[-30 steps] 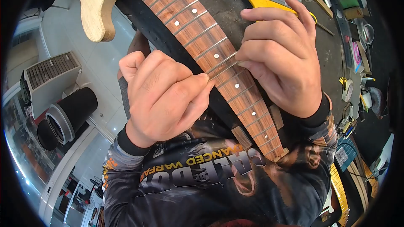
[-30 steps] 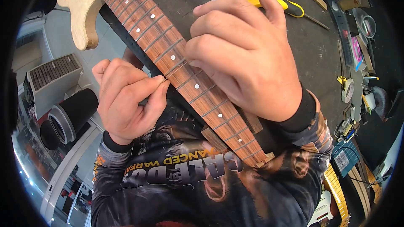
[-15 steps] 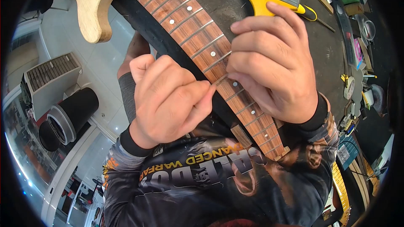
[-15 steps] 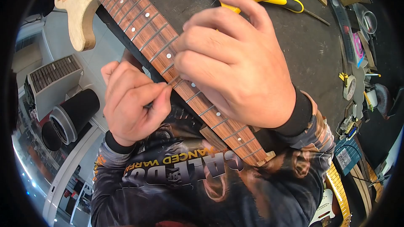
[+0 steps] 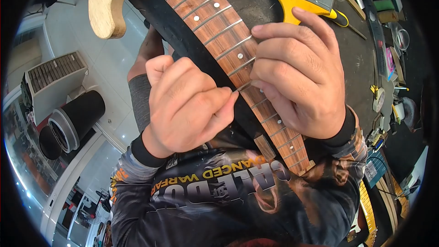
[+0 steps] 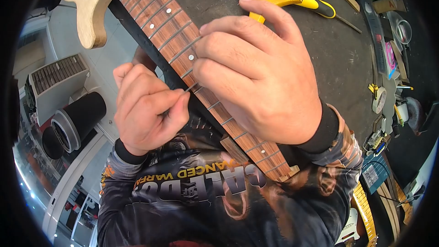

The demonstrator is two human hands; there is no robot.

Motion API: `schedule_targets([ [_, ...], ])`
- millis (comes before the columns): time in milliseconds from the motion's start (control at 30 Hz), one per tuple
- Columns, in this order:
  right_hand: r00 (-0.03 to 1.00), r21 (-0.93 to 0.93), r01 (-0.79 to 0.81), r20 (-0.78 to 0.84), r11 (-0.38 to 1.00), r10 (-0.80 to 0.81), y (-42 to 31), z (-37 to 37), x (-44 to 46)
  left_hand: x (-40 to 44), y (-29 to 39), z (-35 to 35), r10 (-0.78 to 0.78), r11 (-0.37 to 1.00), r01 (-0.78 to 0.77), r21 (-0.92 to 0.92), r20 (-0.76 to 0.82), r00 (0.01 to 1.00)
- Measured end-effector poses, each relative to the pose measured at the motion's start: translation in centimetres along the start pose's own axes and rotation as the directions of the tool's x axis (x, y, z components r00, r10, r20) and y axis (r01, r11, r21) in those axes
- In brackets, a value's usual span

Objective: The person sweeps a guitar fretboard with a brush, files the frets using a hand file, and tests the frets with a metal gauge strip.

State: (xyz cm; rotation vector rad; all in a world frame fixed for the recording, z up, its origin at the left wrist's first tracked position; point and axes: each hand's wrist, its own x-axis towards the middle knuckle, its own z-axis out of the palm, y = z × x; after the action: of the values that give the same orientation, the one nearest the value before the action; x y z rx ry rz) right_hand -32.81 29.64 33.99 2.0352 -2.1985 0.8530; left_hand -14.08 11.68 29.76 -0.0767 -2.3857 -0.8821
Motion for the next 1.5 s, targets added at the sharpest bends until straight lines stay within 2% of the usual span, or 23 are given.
schedule_targets([
  [233,1.0,0.01,0.005,0.025,1.0,-0.005,0.1,-0.2,0.3,-0.5,-0.6,0.1,0.038,0.999,-0.037,0.023,-0.047,0.998],
  [367,0.999,0.046,0.013,0.03,0.999,-0.014,-0.1,-0.5,-0.1,-0.7,0.3,0.3,0.014,0.999,-0.015,-0.04,-0.033,0.999],
  [667,1.0,0.026,0.027,0.0,0.999,-0.027,-0.2,-0.1,0.7,-0.5,-0.3,-0.2,0.006,1.0,-0.005,0.015,-0.047,0.999],
  [867,0.998,0.075,0.058,0.015,0.995,-0.06,-0.1,-0.2,0.3,-1.1,-0.1,0.3,0.017,0.998,-0.02,-0.053,-0.063,0.998],
  [1033,0.999,0.061,0.052,0.004,0.997,-0.052,0.0,0.1,1.1,-0.6,-0.9,-0.1,0.018,1.0,-0.019,-0.007,-0.082,0.996],
  [1233,0.998,0.114,0.057,0.012,0.992,-0.059,-0.4,-0.2,0.2,-1.1,0.3,0.2,0.015,0.998,-0.02,-0.062,-0.079,0.997],
  [1333,0.997,0.079,0.072,0.024,0.994,-0.074,-0.3,-0.2,0.7,-1.0,-0.1,-0.1,-0.012,0.998,0.01,-0.064,-0.034,0.999],
  [1500,0.999,0.056,0.053,0.007,0.997,-0.053,-0.1,0.3,1.5,-0.6,-1.1,-0.3,-0.007,0.999,0.004,-0.033,-0.091,0.996],
])
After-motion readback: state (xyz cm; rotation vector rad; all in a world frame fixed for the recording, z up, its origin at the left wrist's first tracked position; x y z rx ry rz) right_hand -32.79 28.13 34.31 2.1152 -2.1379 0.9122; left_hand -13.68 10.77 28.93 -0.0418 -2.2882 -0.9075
